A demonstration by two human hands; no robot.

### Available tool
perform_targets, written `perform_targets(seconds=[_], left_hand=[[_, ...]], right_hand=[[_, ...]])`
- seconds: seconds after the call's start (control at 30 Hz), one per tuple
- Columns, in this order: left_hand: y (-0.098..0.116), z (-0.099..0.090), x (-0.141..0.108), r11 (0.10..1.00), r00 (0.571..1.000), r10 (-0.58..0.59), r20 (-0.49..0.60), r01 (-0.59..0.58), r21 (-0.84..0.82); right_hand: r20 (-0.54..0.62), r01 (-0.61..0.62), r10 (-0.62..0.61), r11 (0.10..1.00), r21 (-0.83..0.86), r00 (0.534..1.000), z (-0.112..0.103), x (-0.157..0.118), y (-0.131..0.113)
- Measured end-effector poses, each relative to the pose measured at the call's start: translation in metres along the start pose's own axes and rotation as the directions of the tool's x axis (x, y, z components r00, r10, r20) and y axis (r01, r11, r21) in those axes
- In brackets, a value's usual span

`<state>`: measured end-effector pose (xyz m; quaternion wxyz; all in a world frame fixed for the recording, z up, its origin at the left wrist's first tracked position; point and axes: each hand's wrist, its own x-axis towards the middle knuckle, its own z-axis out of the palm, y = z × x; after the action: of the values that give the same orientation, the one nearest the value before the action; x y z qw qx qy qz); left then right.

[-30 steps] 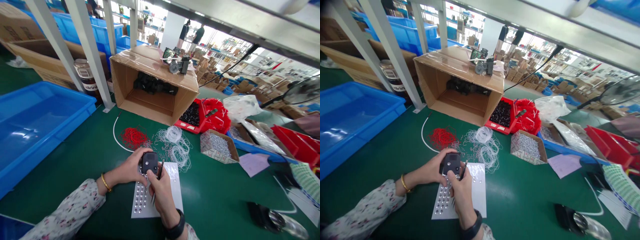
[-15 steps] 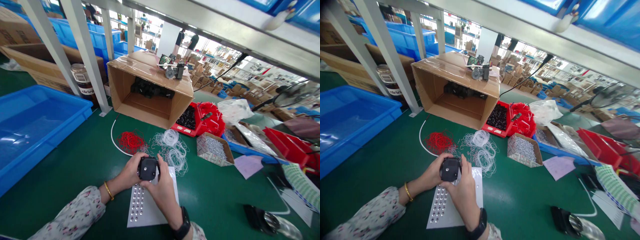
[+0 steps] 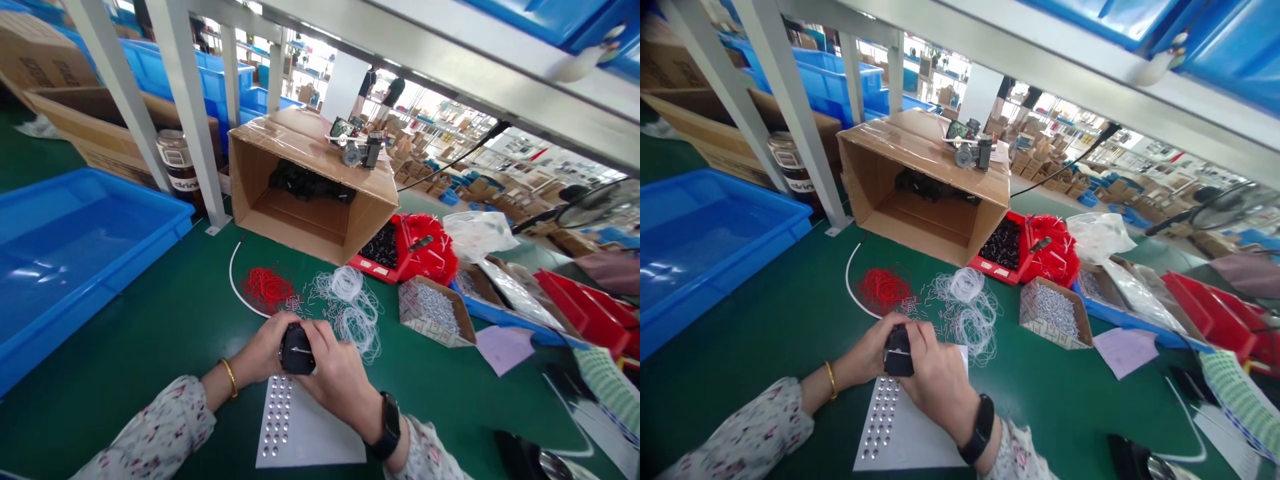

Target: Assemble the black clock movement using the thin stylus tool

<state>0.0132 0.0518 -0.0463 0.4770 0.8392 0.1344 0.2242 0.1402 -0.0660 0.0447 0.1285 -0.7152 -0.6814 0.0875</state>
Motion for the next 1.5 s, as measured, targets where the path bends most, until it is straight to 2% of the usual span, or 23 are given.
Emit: perform_targets(seconds=[0.13, 0.2, 0.23, 0.27, 0.33, 0.4, 0.47, 0.5, 0.53, 0.57, 0.6, 0.63, 0.67, 0.7, 0.73, 0.8, 0.83, 0.87, 0.9, 0.93, 1.07, 1.17, 1.5], left_hand=[[0.003, -0.001, 0.001, 1.0, 1.0, -0.011, -0.02, 0.011, 0.016], [0.006, -0.002, 0.003, 0.999, 0.998, -0.04, -0.045, 0.04, 0.015], [0.009, -0.002, 0.004, 0.998, 0.997, -0.053, -0.056, 0.054, 0.015], [0.011, -0.002, 0.004, 0.998, 0.996, -0.062, -0.064, 0.064, 0.017], [0.013, -0.002, 0.005, 0.997, 0.995, -0.071, -0.076, 0.073, 0.025], [0.014, -0.001, 0.004, 0.997, 0.994, -0.073, -0.079, 0.076, 0.033], [0.014, -0.001, 0.004, 0.997, 0.994, -0.074, -0.077, 0.077, 0.033], [0.014, 0.0, 0.003, 0.996, 0.994, -0.075, -0.077, 0.078, 0.034], [0.013, 0.0, 0.003, 0.996, 0.994, -0.076, -0.077, 0.079, 0.035], [0.013, 0.0, 0.003, 0.996, 0.994, -0.077, -0.078, 0.08, 0.038], [0.013, 0.0, 0.003, 0.996, 0.994, -0.078, -0.08, 0.081, 0.04], [0.013, 0.0, 0.003, 0.996, 0.994, -0.078, -0.082, 0.082, 0.041], [0.013, 0.0, 0.003, 0.996, 0.993, -0.079, -0.084, 0.082, 0.042], [0.013, 0.0, 0.003, 0.996, 0.993, -0.079, -0.086, 0.082, 0.041], [0.013, 0.0, 0.003, 0.996, 0.993, -0.078, -0.087, 0.081, 0.038], [0.013, 0.001, 0.003, 0.996, 0.993, -0.076, -0.09, 0.079, 0.031], [0.012, 0.001, 0.003, 0.997, 0.993, -0.075, -0.092, 0.078, 0.027], [0.012, 0.002, 0.003, 0.997, 0.993, -0.075, -0.095, 0.077, 0.023], [0.011, 0.003, 0.003, 0.997, 0.992, -0.076, -0.097, 0.078, 0.019], [0.01, 0.003, 0.002, 0.997, 0.992, -0.078, -0.099, 0.08, 0.015], [0.008, 0.004, 0.002, 0.995, 0.99, -0.095, -0.105, 0.095, 0.0], [0.008, 0.004, 0.001, 0.994, 0.989, -0.106, -0.106, 0.106, -0.008], [0.01, 0.003, 0.003, 0.995, 0.991, -0.101, -0.091, 0.1, -0.017]], right_hand=[[-0.119, -0.07, 0.079, 0.994, 0.083, 0.99, -0.039, -0.011, -0.003], [-0.105, -0.144, 0.151, 0.987, 0.079, 0.983, -0.05, -0.023, 0.002], [-0.069, -0.192, 0.196, 0.98, 0.055, 0.978, -0.047, -0.031, 0.006], [-0.024, -0.248, 0.249, 0.968, 0.021, 0.968, -0.039, -0.04, 0.012], [0.039, -0.363, 0.365, 0.93, -0.053, 0.93, -0.008, -0.058, 0.023], [0.03, -0.437, 0.439, 0.898, -0.054, 0.898, 0.026, -0.075, 0.034], [-0.099, -0.42, 0.43, 0.901, 0.109, 0.897, 0.046, -0.086, 0.041], [-0.198, -0.378, 0.429, 0.892, 0.249, 0.881, 0.048, -0.089, 0.042], [-0.303, -0.315, 0.451, 0.858, 0.405, 0.84, 0.046, -0.089, 0.041], [-0.395, -0.236, 0.5, 0.8, 0.552, 0.771, 0.04, -0.088, 0.039], [-0.455, -0.151, 0.571, 0.72, 0.677, 0.683, 0.032, -0.086, 0.035], [-0.464, -0.079, 0.654, 0.624, 0.778, 0.597, 0.024, -0.082, 0.029], [-0.426, -0.022, 0.728, 0.517, 0.856, 0.537, 0.018, -0.078, 0.023], [-0.361, 0.021, 0.782, 0.407, 0.913, 0.508, 0.015, -0.073, 0.015], [-0.274, 0.048, 0.809, 0.292, 0.955, 0.52, 0.014, -0.068, 0.007], [-0.092, 0.063, 0.801, 0.067, 0.996, 0.591, 0.019, -0.059, -0.008], [-0.036, 0.064, 0.782, -0.006, 0.998, 0.623, 0.024, -0.055, -0.014], [-0.015, 0.066, 0.768, -0.036, 0.997, 0.64, 0.029, -0.051, -0.02], [-0.021, 0.061, 0.766, -0.024, 0.998, 0.643, 0.033, -0.048, -0.024], [-0.051, 0.052, 0.772, 0.024, 0.998, 0.633, 0.037, -0.045, -0.028], [-0.266, 0.022, 0.778, 0.309, 0.951, 0.57, 0.043, -0.039, -0.035], [-0.348, 0.011, 0.743, 0.417, 0.909, 0.571, 0.044, -0.038, -0.036], [-0.403, -0.02, 0.707, 0.508, 0.861, 0.581, 0.047, -0.035, -0.035]])
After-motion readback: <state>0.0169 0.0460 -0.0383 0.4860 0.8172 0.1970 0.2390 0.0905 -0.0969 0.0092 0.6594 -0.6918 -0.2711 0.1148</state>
